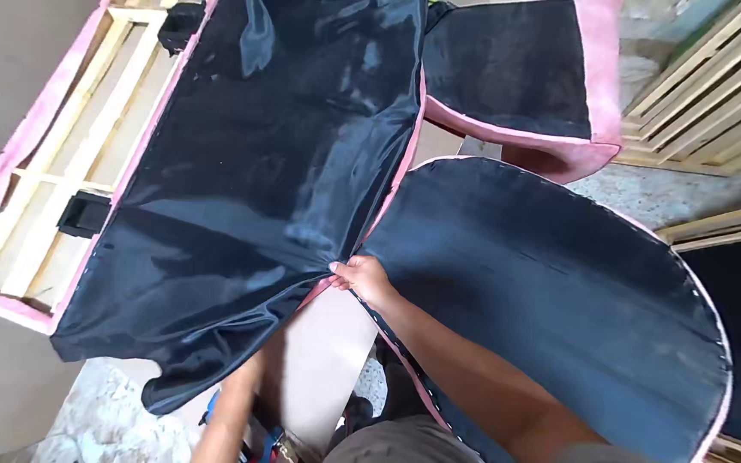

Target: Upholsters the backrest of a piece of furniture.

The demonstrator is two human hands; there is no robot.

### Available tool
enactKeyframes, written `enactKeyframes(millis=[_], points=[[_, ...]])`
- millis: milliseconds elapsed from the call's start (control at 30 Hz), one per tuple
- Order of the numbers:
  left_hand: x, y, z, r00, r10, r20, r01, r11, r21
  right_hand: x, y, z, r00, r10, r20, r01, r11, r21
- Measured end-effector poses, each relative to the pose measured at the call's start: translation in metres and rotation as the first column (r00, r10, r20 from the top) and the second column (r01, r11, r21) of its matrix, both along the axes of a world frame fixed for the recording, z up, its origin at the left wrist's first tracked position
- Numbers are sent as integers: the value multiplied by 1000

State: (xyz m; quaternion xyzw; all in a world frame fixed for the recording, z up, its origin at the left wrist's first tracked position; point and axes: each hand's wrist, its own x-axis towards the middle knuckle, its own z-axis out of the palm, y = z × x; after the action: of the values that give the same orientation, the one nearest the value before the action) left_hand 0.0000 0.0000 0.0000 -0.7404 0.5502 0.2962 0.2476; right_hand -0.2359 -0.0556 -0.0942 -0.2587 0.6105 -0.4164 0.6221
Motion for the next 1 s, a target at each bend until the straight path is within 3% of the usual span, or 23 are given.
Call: enactKeyframes(millis=[33, 67, 133, 200, 333, 567, 733, 1000], points=[[-2, 25, -23, 979, -200, -29, 180, 927, -329, 0, -1, -2, 1000, 3, -6, -3, 1000, 11], [-9, 42, -39, 925, -374, -62, 278, 780, -560, -1, -2, -2, 1000, 12, -23, -12, 1000, 18], [-34, 52, -52, 803, -591, -80, 299, 515, -803, -1, -4, -2, 997, 44, -63, -43, 999, 22], [-62, 25, -54, 779, -622, -75, 242, 410, -879, -2, -4, 0, 992, 76, -98, -76, 997, 5], [-86, -50, -71, 798, -602, 35, 329, 387, -861, -5, -7, 2, 990, 89, -106, -95, 994, -50], [-81, -58, -74, 757, -650, 68, 341, 305, -889, -13, -15, 3, 992, 98, 84, -90, 992, -91], [-83, -62, -74, 760, -647, 58, 311, 284, -907, -8, -28, 11, 964, 177, -200, -167, 984, 68], [-80, -71, -86, 769, -638, 38, 309, 319, -896, -11, -31, 5, 957, 201, -208, -195, 979, 49]])
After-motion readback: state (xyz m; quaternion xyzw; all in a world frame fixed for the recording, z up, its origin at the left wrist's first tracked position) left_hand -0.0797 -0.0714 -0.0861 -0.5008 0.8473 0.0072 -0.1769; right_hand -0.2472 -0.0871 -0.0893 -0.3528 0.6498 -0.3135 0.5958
